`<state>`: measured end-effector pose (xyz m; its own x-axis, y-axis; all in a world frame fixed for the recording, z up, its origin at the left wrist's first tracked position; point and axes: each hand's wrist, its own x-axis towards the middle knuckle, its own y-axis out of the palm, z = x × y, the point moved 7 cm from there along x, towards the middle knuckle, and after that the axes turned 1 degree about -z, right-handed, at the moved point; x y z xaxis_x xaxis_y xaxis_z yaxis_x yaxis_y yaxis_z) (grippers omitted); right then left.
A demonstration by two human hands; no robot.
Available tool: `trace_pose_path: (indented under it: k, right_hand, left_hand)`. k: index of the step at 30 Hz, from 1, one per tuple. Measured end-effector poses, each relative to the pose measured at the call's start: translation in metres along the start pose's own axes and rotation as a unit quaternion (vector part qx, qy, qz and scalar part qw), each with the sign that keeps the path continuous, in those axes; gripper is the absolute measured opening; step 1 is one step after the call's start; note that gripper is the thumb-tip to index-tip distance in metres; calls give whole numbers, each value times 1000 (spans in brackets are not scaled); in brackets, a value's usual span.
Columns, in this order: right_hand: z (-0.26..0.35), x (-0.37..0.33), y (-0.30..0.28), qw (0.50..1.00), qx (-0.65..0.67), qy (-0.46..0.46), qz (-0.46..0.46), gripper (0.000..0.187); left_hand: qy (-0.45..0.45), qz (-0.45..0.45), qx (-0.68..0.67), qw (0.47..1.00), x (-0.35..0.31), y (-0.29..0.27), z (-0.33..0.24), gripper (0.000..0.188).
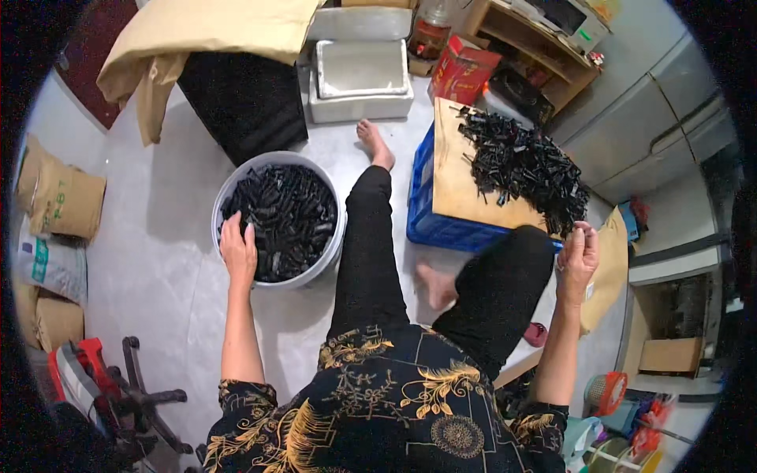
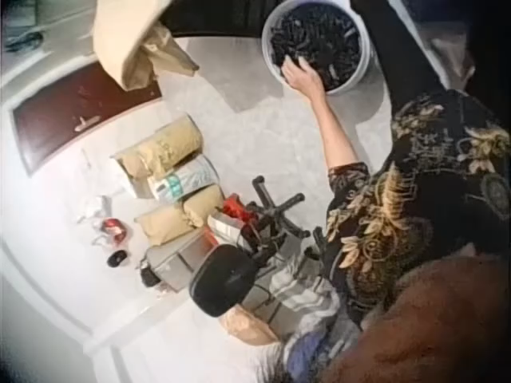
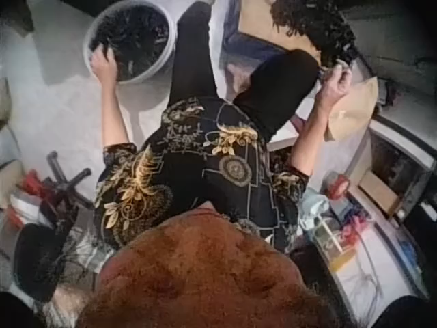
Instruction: Sorting and inspecting small black plastic components on a board and placing them into buckets.
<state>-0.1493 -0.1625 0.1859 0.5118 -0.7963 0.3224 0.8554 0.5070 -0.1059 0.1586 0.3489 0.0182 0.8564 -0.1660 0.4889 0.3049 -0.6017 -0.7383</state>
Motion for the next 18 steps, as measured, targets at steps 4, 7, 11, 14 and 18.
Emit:
trace_pose_path:
  k: [4, 7, 11, 14, 18]
  right_hand:
    - [-2, 0, 8, 996, -80, -25, 35, 11]
    - [-30, -5, 9, 988, -123, -35, 84, 9]
    - [-46, -9, 23, 972, -144, 8, 185, 6]
    - [-51, 6, 35, 961, -161, -16, 223, 10]
    - [-82, 34, 58, 954, -145, -13, 263, 13]
  left_hand:
    - [-21, -2, -19, 1000, 3, -2, -2, 37]
    - [-40, -31, -41, 998, 4, -9, -6, 38]
    - [-31, -78, -19, 996, 4, -15, 1, 39]
    - [-40, -86, 9, 995, 4, -18, 10, 42]
    - [-52, -62, 74, 994, 16, -14, -8, 44]
